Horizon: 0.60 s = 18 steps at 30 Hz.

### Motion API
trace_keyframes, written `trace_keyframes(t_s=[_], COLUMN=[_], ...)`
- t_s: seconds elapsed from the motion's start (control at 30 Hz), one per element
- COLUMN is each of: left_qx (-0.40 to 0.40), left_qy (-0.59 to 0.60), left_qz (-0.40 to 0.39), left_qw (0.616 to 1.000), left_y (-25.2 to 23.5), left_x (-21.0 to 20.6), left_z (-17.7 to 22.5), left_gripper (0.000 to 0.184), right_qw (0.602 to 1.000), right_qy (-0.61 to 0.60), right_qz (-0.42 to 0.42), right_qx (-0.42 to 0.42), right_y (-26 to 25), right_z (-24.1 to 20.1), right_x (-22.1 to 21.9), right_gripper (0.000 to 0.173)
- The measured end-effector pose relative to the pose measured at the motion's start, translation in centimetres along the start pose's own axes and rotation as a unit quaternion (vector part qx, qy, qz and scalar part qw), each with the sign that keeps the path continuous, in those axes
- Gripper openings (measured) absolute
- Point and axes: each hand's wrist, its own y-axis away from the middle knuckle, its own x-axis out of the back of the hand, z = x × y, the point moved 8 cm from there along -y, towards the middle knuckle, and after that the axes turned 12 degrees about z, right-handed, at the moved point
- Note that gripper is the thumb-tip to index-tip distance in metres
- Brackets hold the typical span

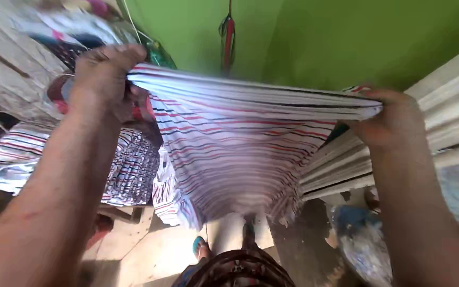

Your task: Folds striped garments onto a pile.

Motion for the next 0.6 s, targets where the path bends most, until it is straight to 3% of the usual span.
trace_keyframes(t_s=[0.17,0.27,0.33,0.4,0.47,0.6], left_qx=[-0.108,-0.147,-0.160,-0.154,-0.101,0.123], left_qy=[0.042,0.077,0.071,0.063,0.041,-0.063], left_qz=[-0.052,-0.045,-0.024,-0.018,0.009,-0.018], left_qw=[0.992,0.985,0.984,0.986,0.994,0.990], left_y=[-1.4,0.6,4.8,10.5,16.3,24.8], left_x=[-0.2,1.8,3.2,4.0,4.8,5.5], left_z=[4.4,3.6,1.5,-2.3,-9.0,-26.4], left_gripper=[0.015,0.012,0.003,0.005,0.011,0.014], right_qw=[0.995,0.983,0.977,0.978,0.990,0.982], right_qy=[-0.051,-0.072,-0.027,0.013,0.013,0.148], right_qz=[-0.031,-0.097,-0.117,-0.111,-0.060,0.101], right_qx=[0.084,0.142,0.178,0.179,0.129,-0.068], right_y=[1.2,1.9,3.2,4.9,5.9,8.6], right_z=[-4.2,-4.5,-2.4,2.2,9.3,26.8], right_x=[0.6,2.6,5.0,8.5,13.2,21.2], right_gripper=[0.015,0.020,0.023,0.025,0.027,0.026])
